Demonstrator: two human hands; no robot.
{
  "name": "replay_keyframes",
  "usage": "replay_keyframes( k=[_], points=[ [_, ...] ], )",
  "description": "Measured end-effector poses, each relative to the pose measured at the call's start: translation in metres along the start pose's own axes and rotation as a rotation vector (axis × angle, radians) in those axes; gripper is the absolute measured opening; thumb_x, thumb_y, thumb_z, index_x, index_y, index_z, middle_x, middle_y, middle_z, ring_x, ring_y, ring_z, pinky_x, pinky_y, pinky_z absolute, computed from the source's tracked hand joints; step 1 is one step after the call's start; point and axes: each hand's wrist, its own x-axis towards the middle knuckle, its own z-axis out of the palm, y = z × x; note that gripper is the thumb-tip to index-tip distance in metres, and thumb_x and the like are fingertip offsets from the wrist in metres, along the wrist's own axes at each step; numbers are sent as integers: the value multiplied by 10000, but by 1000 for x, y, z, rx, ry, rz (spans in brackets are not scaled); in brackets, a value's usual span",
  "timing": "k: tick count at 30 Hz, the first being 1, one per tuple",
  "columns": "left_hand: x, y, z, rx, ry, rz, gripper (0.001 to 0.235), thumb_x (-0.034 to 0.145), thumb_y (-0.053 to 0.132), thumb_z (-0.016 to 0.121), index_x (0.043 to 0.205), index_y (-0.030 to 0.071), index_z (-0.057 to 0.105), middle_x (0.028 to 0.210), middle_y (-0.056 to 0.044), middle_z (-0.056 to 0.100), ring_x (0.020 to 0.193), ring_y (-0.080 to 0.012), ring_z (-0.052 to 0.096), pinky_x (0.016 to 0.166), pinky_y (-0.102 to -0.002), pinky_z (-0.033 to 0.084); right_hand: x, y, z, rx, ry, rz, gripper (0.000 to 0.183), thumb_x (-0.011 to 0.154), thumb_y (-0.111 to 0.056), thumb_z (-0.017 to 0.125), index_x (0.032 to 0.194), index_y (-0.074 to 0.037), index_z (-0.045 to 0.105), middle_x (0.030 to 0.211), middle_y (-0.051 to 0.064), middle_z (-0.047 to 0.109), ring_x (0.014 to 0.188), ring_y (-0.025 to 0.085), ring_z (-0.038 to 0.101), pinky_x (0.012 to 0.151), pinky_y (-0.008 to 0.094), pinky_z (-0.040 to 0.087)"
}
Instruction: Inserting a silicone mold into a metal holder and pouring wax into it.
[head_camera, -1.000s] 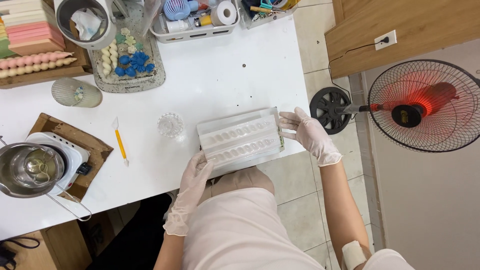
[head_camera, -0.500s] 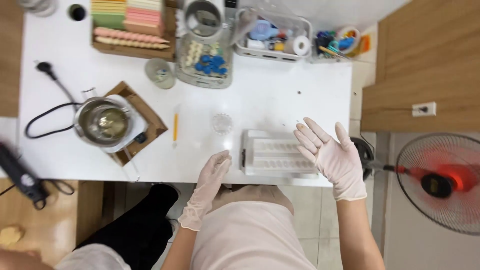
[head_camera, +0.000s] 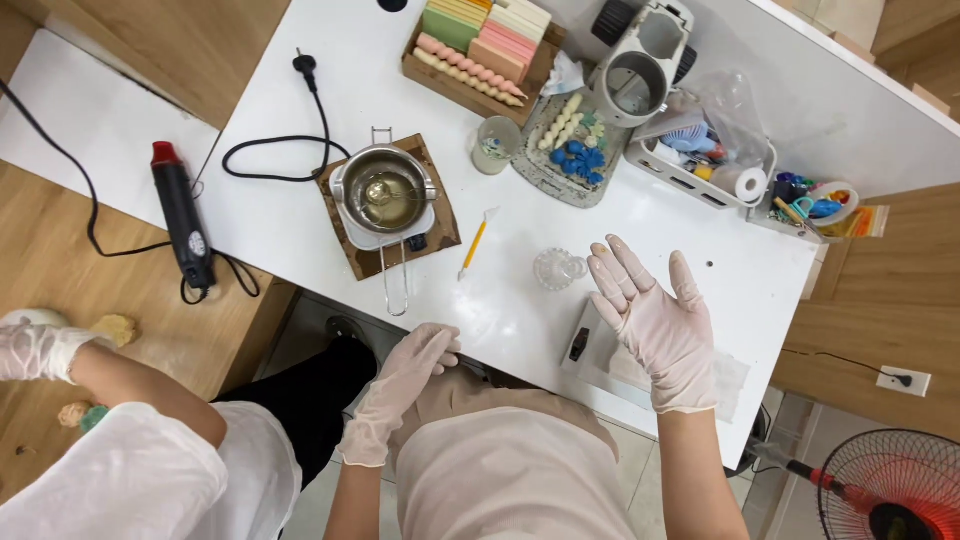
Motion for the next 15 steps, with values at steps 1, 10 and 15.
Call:
replay_keyframes(
  k=[1, 10, 15],
  points=[
    [-5, 1, -11, 46, -39, -61, 374, 1013, 350, 576, 1206, 53, 697, 1053, -32, 703, 890, -101, 642, 829, -257, 514, 8, 8, 1, 4, -3, 8, 706, 1112, -383, 454, 1609, 81, 263, 1619, 315, 346, 1509, 432, 333, 1223, 612, 264],
    [58, -103, -141, -129, 530, 35, 386, 991, 246, 534, 1311, 45, 614, 1127, -70, 713, 946, -177, 658, 847, -329, 525, 39, 42, -9, -46, 97, 3, 693, 1092, -366, 492, 1597, 67, 298, 1595, 295, 400, 1482, 404, 388, 1209, 589, 287],
    [83, -43, -147, 813, 725, 236, 897, 727, 259, 836, 1509, 59, 443, 1262, -124, 572, 1193, -340, 482, 1012, -488, 413, 39, 43, -14, -86, 130, -35, 678, 1100, -349, 508, 1595, 72, 314, 1593, 285, 411, 1467, 396, 421, 1207, 586, 310]
  ],
)
